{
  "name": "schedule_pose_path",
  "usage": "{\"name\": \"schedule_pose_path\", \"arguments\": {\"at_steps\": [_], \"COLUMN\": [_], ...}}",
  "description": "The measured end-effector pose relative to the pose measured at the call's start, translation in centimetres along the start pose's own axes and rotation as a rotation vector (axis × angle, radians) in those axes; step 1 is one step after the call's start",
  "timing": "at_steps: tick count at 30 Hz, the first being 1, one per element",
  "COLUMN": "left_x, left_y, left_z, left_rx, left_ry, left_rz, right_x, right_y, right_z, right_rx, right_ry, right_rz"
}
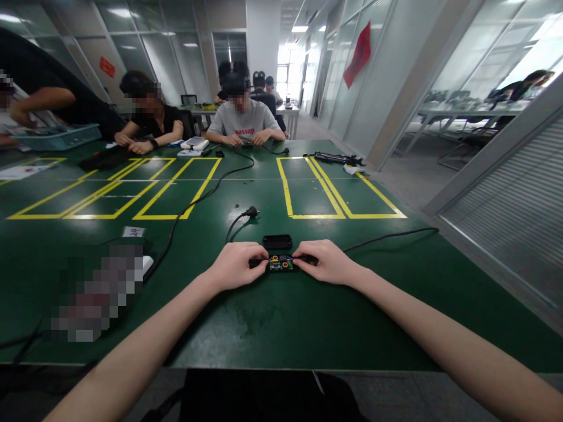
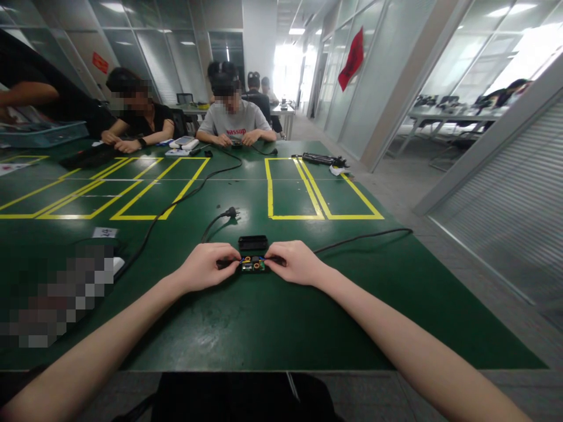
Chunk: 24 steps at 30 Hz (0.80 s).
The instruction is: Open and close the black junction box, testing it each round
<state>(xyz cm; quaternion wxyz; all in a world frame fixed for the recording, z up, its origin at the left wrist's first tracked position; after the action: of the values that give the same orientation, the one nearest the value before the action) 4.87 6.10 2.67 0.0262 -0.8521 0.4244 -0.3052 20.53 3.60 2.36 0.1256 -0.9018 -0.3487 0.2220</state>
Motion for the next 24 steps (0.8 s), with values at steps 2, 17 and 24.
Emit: {"name": "schedule_pose_path", "arguments": {"at_steps": [2, 17, 24], "left_x": [-0.1, 0.5, -0.6], "left_y": [0.0, -0.3, -0.6], "left_z": [0.1, 0.7, 0.3], "left_rx": [-0.014, -0.045, 0.084], "left_ry": [0.002, -0.029, -0.079], "left_rz": [-0.004, -0.012, -0.14], "right_x": [0.0, -0.7, -0.3], "right_y": [0.0, 0.0, -0.1], "right_z": [0.1, 0.0, 0.3], "right_rx": [-0.022, -0.199, -0.042], "right_ry": [0.015, 0.129, 0.199], "right_rz": [-0.01, -0.104, -0.149]}}
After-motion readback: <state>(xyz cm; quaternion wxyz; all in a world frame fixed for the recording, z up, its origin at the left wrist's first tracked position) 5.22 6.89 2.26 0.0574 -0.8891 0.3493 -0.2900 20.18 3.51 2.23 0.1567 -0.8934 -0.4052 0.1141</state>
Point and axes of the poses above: each hand's wrist, its own y-axis away from the middle knuckle, its own z-axis out of the palm, x = y × z, the point moved 9 cm from there along -y, towards the middle knuckle, and after that the axes turned 7 degrees about y, right-handed, at the moved point
